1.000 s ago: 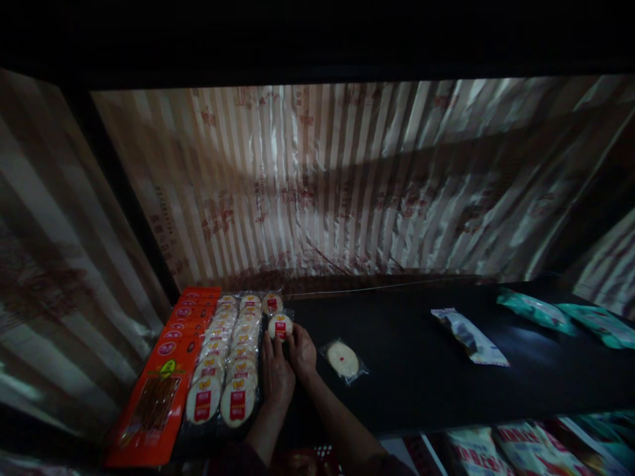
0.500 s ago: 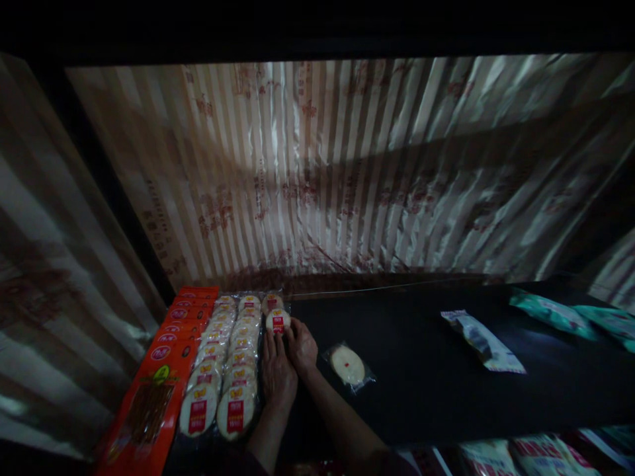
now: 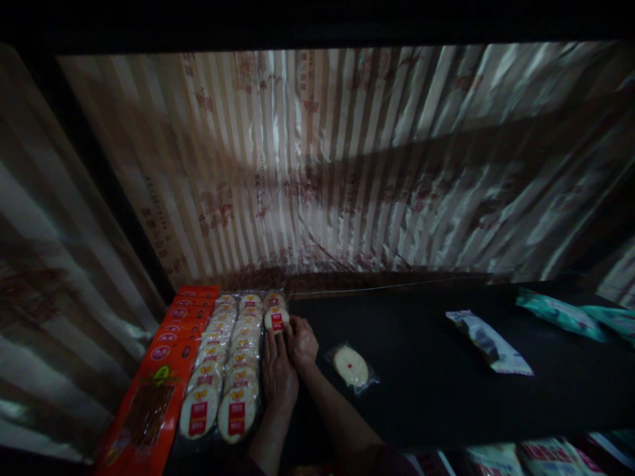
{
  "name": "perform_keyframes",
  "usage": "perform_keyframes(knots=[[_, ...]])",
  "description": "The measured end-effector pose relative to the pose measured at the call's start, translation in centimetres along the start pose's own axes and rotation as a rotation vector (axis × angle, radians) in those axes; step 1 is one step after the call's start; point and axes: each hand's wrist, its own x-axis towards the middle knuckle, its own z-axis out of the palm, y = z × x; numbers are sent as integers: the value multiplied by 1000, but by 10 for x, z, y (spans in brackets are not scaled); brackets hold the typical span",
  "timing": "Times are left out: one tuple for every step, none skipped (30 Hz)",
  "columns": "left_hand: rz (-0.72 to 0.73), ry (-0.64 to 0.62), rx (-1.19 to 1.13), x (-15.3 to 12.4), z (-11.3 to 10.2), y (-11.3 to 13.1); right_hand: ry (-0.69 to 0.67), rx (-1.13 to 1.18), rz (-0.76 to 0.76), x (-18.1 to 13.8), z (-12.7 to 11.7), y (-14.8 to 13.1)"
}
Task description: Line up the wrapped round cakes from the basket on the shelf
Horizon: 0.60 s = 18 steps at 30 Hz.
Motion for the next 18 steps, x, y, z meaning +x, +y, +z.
perform_keyframes(knots=[[-2,-1,3,0,0,0,6,-7,-1,0,0,0],[-5,-4,6,0,-1,0,9,-13,-1,1,0,-1],[-8,-9,7,1,-1,0,10,-18,1,1,0,-2],[-12,-19,8,1,-3,0,8,-25,4,1,0,-3],[-15,-34,6,1,-4,0,5,-33,9,2,0,-4],[-16,-56,3,1,-6,0,2,-43,14,2,-1,-5],[-21,-81,0,1,-8,1,-1,-56,21,2,-1,-7],[-29,-110,-3,0,-11,2,-1,-69,27,3,-1,-8],[-38,-139,-4,0,-14,3,1,-80,31,3,-2,-10],[-47,-166,-1,0,-16,4,2,-88,32,2,-2,-11],[-54,-190,4,0,-19,5,2,-94,32,2,-3,-11],[-57,-208,11,1,-22,6,0,-96,30,2,-3,-12],[-56,-222,20,1,-23,7,-3,-96,29,2,-3,-12],[-54,-232,28,1,-24,8,-8,-95,30,2,-3,-12],[-54,-237,37,1,-25,8,-11,-91,34,2,-3,-12],[-55,-238,44,1,-25,8,-12,-84,41,2,-2,-11],[-54,-236,48,1,-24,8,-12,-74,51,2,-2,-10],[-49,-232,48,1,-22,8,-10,-61,60,3,-1,-9]])
